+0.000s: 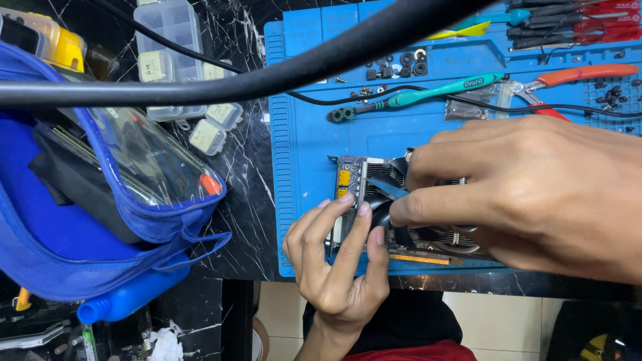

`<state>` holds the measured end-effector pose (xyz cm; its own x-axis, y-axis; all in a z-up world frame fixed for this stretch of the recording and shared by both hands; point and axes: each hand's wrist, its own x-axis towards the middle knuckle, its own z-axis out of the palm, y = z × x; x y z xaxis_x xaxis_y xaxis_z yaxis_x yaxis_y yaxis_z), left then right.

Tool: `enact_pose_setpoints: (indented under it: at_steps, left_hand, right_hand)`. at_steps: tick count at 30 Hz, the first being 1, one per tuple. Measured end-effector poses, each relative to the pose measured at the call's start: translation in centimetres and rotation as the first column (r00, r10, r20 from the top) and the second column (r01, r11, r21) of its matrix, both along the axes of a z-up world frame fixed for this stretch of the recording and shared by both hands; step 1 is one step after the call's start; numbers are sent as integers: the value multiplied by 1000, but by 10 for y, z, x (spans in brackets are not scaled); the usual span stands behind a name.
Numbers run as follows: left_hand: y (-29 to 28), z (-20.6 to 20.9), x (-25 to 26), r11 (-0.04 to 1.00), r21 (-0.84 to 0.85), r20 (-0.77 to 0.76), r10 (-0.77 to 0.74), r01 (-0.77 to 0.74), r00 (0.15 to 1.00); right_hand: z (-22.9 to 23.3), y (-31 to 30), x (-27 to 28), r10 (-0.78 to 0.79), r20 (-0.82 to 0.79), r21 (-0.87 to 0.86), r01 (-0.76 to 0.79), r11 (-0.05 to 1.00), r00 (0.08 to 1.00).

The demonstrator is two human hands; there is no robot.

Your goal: The person cleans an AMD graphics card using a white cloth and a metal tool. They wipe the heatsink fins and fan shroud, then use the metal tool to scrape or clean between the fins and around the fan hub.

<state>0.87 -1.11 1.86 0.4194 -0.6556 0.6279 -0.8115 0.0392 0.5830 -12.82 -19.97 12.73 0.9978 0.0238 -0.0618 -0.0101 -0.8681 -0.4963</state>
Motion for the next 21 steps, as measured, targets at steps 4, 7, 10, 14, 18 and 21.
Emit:
enact_pose_setpoints:
  at_steps: [4,7,10,14,18,21]
  left_hand:
    - [0,-1,0,1000,3,0,-2,2,1000]
    - [0,-1,0,1000,-2,2,0,0,1000]
    - [1,-1,0,1000,5,-1,-3,3,1000]
    - [1,-1,0,1000,9,-2,0,0,1000]
    - [1,-1,0,1000,8,-7,-5,5,1000]
    - [1,-1,0,1000,8,-4,-4,4,1000]
  right_hand:
    - [0,0,1,7,37,-4,-6,1000,999]
    - [2,-1,2,-1,26,35,1,999,1000]
    - [6,-1,3,-34,1,25,34,999,999]
    - [6,-2,4,-15,46,38,13,999,999]
    - [6,-2,4,-17,50,39,15,999,999]
    - [8,0,3,-27,51,39,25,999,998]
